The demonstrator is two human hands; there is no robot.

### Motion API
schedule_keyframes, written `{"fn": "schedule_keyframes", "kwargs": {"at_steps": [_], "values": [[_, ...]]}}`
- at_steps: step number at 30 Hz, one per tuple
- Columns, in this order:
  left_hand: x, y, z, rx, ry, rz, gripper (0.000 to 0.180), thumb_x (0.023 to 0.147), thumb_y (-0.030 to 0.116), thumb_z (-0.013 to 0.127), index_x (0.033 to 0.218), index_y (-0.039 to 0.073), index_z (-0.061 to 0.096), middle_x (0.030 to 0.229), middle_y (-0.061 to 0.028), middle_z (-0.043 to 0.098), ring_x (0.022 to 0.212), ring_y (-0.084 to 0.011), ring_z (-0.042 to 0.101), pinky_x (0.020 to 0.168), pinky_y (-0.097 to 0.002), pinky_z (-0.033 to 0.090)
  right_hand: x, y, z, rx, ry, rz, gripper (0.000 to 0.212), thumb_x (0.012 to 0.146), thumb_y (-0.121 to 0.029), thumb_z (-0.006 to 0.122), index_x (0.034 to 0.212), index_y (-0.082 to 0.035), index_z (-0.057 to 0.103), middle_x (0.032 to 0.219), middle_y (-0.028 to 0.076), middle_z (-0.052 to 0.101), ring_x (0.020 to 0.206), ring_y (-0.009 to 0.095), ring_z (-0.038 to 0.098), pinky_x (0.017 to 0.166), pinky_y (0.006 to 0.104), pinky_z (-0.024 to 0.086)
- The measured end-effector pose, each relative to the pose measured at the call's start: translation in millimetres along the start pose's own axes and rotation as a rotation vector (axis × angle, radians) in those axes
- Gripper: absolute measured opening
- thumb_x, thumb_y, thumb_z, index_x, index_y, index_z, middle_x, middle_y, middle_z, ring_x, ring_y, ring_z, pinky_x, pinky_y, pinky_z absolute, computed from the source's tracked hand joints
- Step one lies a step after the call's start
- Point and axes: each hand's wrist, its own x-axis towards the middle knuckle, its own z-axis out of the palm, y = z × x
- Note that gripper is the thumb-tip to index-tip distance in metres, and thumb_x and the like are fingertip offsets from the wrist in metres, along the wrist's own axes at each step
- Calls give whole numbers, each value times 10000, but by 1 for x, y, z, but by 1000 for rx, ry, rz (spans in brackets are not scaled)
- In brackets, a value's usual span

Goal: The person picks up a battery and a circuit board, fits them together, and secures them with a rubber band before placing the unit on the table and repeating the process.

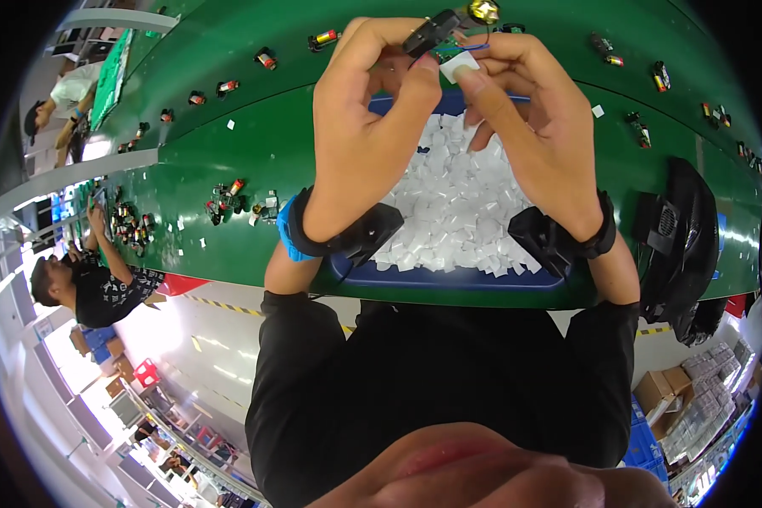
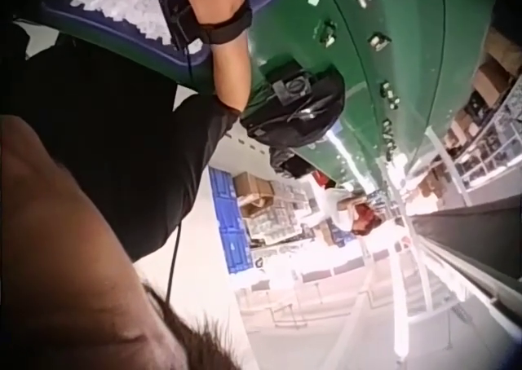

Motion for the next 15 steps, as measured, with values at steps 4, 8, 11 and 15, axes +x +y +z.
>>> {"fn": "schedule_keyframes", "kwargs": {"at_steps": [4,8,11,15], "values": [[5,8,-11,-258,-120,-284,235,908,20,645,1143,1,646,1010,-57,639,843,-94,594,624,-220,485,2,-6,-17,104,-135,59,214,996,-75,596,1173,44,610,910,48,621,727,98,589,586,238,526],[9,10,-27,-373,-344,-380,290,913,31,656,1201,15,620,1033,-63,637,867,-99,603,670,-231,516,8,-6,-32,-94,-182,-89,195,981,-37,596,1160,25,640,882,44,596,712,89,552,590,232,513],[5,7,-28,-325,-395,-260,307,921,44,664,1221,16,607,1019,-62,642,854,-100,609,682,-243,535,15,-13,-36,-648,-179,-471,219,943,-25,641,1161,-7,658,858,63,594,708,124,552,593,233,502],[8,0,-31,-385,-365,-318,286,933,65,672,1209,16,617,1015,-71,650,848,-105,618,675,-254,549,16,-3,-34,-741,-180,-601,255,884,-55,716,1136,-48,680,919,86,639,735,175,617,607,248,521]]}}
